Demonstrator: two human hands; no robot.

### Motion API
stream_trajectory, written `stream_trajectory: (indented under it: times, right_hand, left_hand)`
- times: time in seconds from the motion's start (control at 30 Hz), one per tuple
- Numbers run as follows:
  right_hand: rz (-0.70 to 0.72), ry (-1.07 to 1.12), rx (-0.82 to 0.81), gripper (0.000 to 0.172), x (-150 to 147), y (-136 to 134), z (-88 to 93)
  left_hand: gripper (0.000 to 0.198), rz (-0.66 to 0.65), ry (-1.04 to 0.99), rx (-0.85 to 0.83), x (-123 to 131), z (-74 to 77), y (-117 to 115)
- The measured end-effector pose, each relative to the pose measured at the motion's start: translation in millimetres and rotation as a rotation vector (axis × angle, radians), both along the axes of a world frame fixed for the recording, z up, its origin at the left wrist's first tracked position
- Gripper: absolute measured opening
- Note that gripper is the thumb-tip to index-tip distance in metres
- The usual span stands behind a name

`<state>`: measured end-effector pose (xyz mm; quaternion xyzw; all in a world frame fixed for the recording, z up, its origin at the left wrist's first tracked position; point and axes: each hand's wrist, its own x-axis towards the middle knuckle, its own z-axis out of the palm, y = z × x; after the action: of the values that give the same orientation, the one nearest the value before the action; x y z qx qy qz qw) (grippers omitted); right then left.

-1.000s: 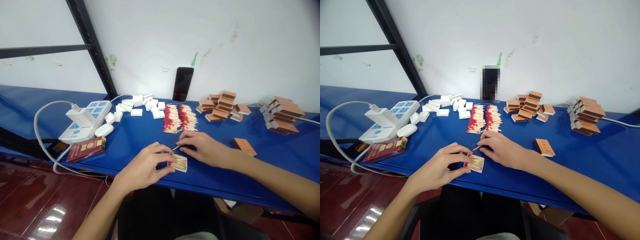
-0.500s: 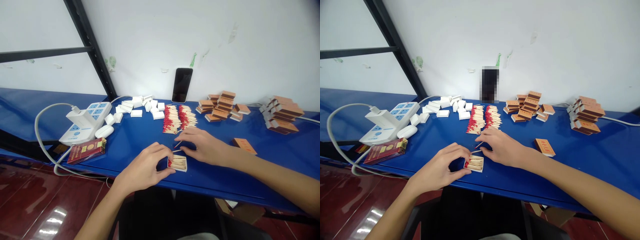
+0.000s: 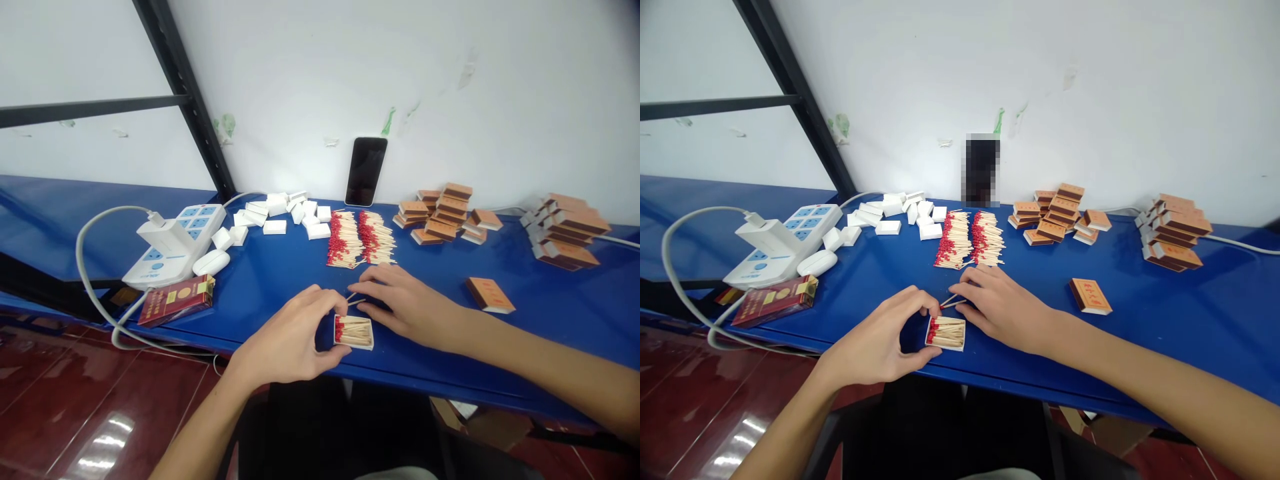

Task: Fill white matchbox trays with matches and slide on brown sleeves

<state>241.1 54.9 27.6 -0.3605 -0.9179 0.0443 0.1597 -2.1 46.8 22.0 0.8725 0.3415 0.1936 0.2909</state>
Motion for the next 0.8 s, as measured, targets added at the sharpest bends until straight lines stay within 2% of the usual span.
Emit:
stream_trajectory:
  times: [0.17, 0.27, 0.43, 0.5, 0.6, 0.7, 0.8]
  right_hand:
    - [-0.002, -0.059, -0.148, 0.019, -0.4, 10.6, 1.6]
    - [-0.012, -0.108, -0.141, 0.015, 1.1, 10.6, 3.6]
    - [-0.056, -0.048, -0.154, 0.011, 1.4, -0.1, 16.9]
    - [-0.03, -0.042, -0.191, 0.011, -2.8, -7.0, 20.6]
    - [0.017, -0.073, -0.219, 0.014, -12.1, -17.6, 20.3]
    - [-0.003, -0.065, -0.247, 0.015, -17.8, -24.0, 19.7]
    - [-0.048, 0.001, -0.313, 0.013, -14.8, -18.2, 21.9]
  left_hand:
    - [0.032, 0.004, -0.006, 0.013, 1.1, 0.7, 0.2]
    - [0.031, 0.02, -0.017, 0.011, 2.1, 1.1, 0.7]
    - [0.029, 0.067, -0.032, 0.0, 4.0, 1.1, 1.5]
    - [0.029, 0.071, -0.036, 0.004, 4.5, 0.6, 1.7]
    - [0.029, 0.059, -0.048, 0.009, 4.4, -0.3, 2.0]
    - [0.029, 0.045, -0.061, 0.013, 4.1, -0.6, 2.6]
    - [0.027, 0.029, -0.059, 0.025, 4.4, 0.1, 2.2]
